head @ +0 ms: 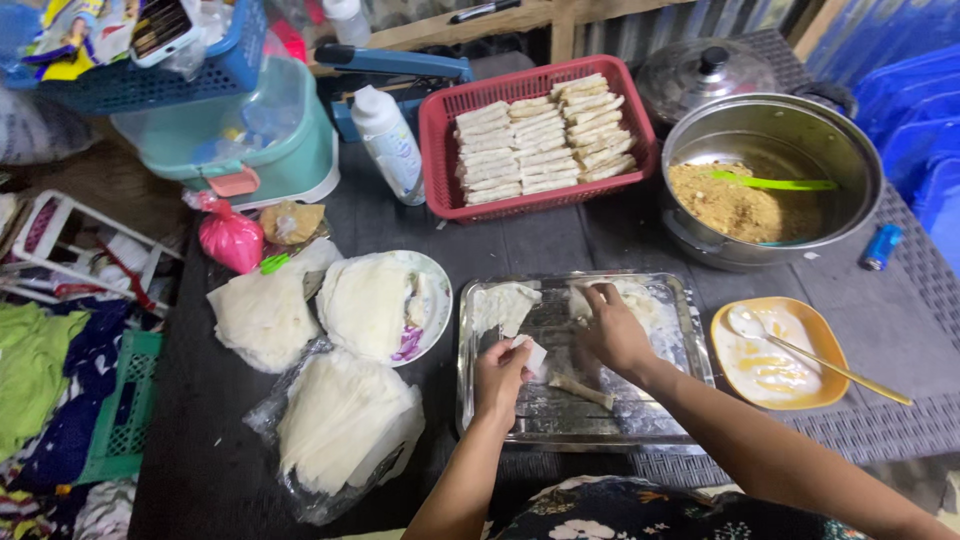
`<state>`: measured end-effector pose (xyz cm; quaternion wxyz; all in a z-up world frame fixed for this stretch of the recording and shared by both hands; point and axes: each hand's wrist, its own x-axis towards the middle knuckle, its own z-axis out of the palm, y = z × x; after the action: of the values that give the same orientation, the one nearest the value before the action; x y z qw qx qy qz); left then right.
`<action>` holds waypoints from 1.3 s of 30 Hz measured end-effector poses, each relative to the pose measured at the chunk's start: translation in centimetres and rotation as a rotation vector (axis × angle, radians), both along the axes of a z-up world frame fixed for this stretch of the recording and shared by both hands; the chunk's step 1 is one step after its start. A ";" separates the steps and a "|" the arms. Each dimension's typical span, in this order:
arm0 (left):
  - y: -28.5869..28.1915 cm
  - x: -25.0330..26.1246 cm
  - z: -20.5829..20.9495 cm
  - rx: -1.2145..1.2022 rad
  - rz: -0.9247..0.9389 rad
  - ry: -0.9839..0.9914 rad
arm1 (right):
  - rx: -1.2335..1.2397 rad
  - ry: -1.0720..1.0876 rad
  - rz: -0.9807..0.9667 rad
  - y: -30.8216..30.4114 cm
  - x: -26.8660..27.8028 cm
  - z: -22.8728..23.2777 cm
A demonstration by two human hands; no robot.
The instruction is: The person repeatedly spreads a brown granular filling onto thin white sheets, rolls them into cylinders, and places the finished rolls into a red basket. The process is repeated multiple times with consistent hand motions.
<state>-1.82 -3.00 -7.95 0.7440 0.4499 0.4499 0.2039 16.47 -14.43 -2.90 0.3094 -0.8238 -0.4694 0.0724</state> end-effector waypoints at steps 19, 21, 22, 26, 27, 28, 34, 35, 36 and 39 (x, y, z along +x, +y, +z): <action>-6.3 2.8 0.4 -0.017 -0.276 0.090 | -0.037 0.318 -0.294 -9.5 -2.1 0.9; -6.7 3.1 0.1 0.014 -0.286 0.114 | -0.138 0.196 -0.339 -10.5 -1.5 0.9; -6.9 3.3 -0.2 0.062 -0.296 0.083 | -0.146 0.172 -0.307 -11.1 -1.4 0.8; -8.0 4.2 -1.9 0.187 -0.382 0.009 | -0.051 0.035 -0.178 -13.9 -0.8 0.2; -8.3 4.5 -2.3 0.203 -0.416 0.001 | 0.006 -0.011 -0.143 -14.5 -0.4 0.1; -8.7 4.7 -2.6 0.237 -0.439 0.052 | -0.032 -0.027 -0.244 -15.3 -0.1 -0.1; -9.9 6.5 -3.4 0.550 -0.539 0.102 | -0.330 -0.371 -0.526 -20.5 1.4 -0.9; -9.6 7.0 -3.4 0.620 -0.547 0.101 | -0.344 -0.360 -0.514 -21.0 1.4 -1.1; -9.5 7.2 -3.5 0.691 -0.554 0.100 | -0.357 -0.348 -0.502 -21.4 1.4 -1.3; -8.9 7.3 -3.5 0.756 -0.539 0.261 | -0.317 -0.343 -0.500 -21.7 1.5 -1.4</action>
<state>5.50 -11.85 -11.47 0.4921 0.8113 0.3012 0.0948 17.97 -36.15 -4.26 0.1021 -0.9514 -0.2812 -0.0732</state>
